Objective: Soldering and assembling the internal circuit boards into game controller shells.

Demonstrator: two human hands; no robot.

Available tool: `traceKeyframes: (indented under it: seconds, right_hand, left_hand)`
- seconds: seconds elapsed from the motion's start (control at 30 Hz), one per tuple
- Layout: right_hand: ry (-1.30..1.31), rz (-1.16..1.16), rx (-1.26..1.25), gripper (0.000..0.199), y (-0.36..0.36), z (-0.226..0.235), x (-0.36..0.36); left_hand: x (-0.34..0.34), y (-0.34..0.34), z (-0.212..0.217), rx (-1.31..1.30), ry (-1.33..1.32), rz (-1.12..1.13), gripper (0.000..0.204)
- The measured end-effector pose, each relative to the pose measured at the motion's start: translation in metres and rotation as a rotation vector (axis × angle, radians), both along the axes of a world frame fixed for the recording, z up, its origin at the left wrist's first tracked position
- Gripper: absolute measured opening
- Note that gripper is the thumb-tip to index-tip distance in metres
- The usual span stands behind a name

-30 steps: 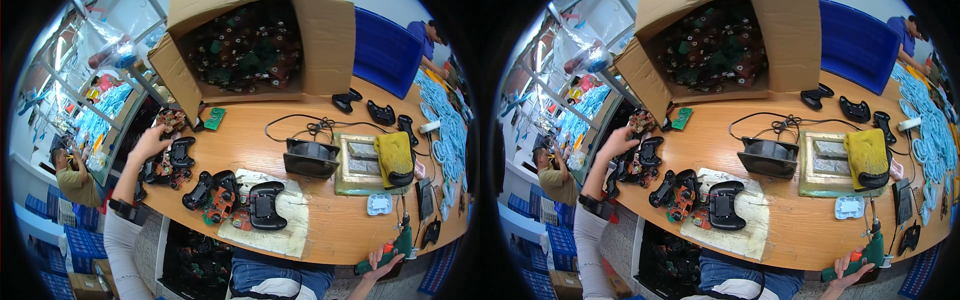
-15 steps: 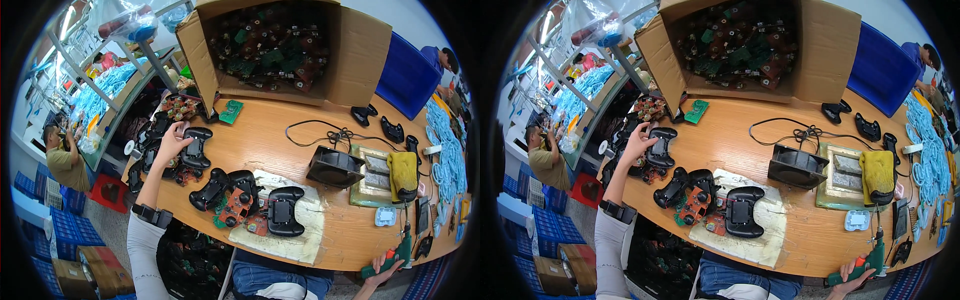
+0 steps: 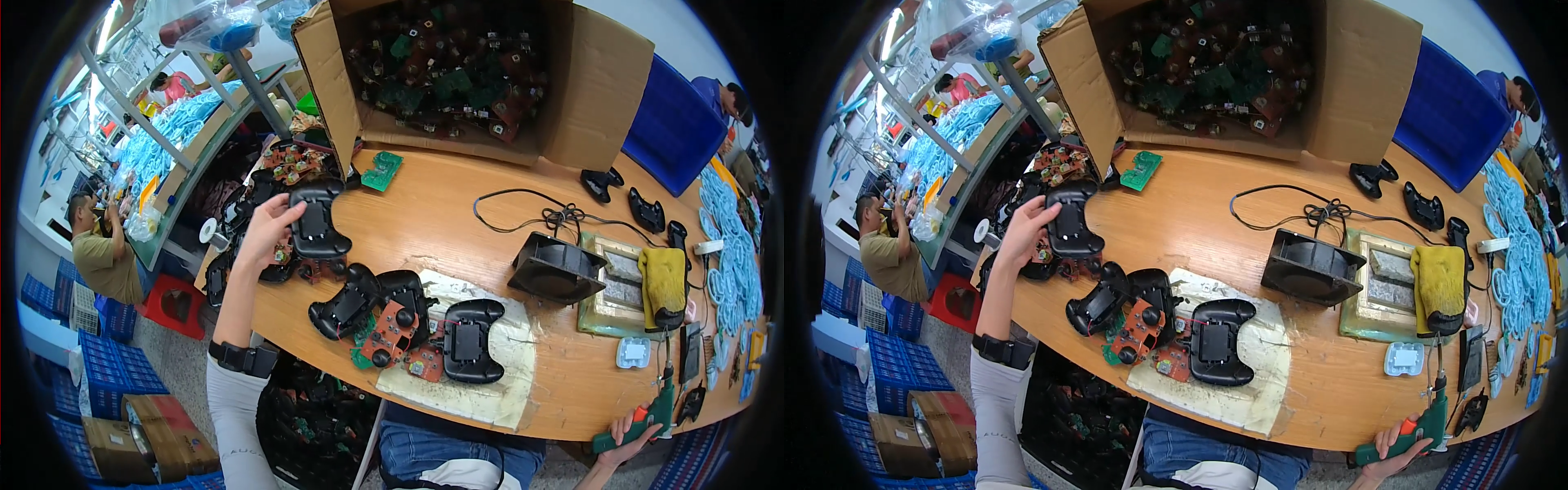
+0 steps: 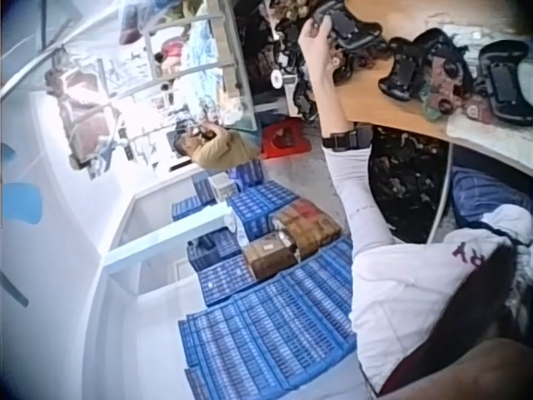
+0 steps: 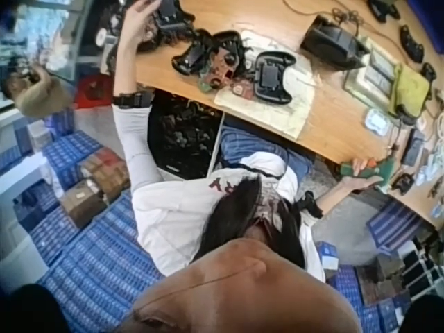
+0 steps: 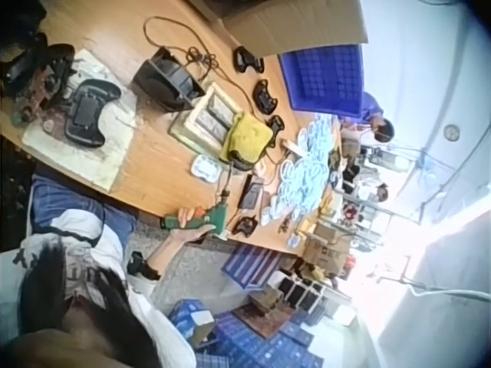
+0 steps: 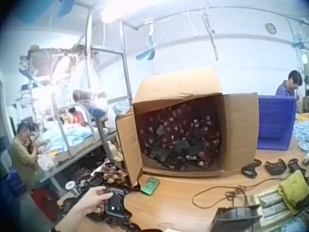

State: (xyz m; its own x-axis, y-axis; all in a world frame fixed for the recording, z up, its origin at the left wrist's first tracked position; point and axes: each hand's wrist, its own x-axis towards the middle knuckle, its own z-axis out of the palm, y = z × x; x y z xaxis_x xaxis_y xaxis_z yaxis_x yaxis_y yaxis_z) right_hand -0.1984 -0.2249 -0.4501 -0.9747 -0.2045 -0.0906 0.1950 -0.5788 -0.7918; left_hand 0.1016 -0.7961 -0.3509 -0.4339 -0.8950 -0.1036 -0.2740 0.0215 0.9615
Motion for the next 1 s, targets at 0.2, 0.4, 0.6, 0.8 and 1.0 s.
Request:
traceKeyframes:
  seconds: [0.2, 0.4, 0.6, 0.8, 1.0]
  right_hand:
    - [0.005, -0.001, -0.014, 0.054, 0.001, 0.001, 0.001]
    - [-0.021, 0.016, -0.092, 0.055, 0.003, 0.004, 0.003]
    - [0.028, 0.147, -0.184, 0.056, 0.008, 0.001, 0.001]
    - [0.016, 0.165, -0.201, 0.063, 0.013, -0.005, 0.001]
    - [0.021, 0.192, -0.232, 0.064, 0.01, 0.002, 0.002]
  left_hand:
    - [0.013, 0.012, 0.041, -0.128, 0.186, 0.078, 0.023]
    - [0.006, 0.05, 0.076, -0.151, 0.288, 0.083, 0.021]
    - [-0.03, 0.124, 0.115, -0.077, 0.379, -0.077, 0.02]
    - [-0.099, 0.211, 0.102, 0.144, 0.213, -0.323, 0.023]
    - [-0.176, 0.281, 0.04, 0.541, 0.054, -0.605, 0.029]
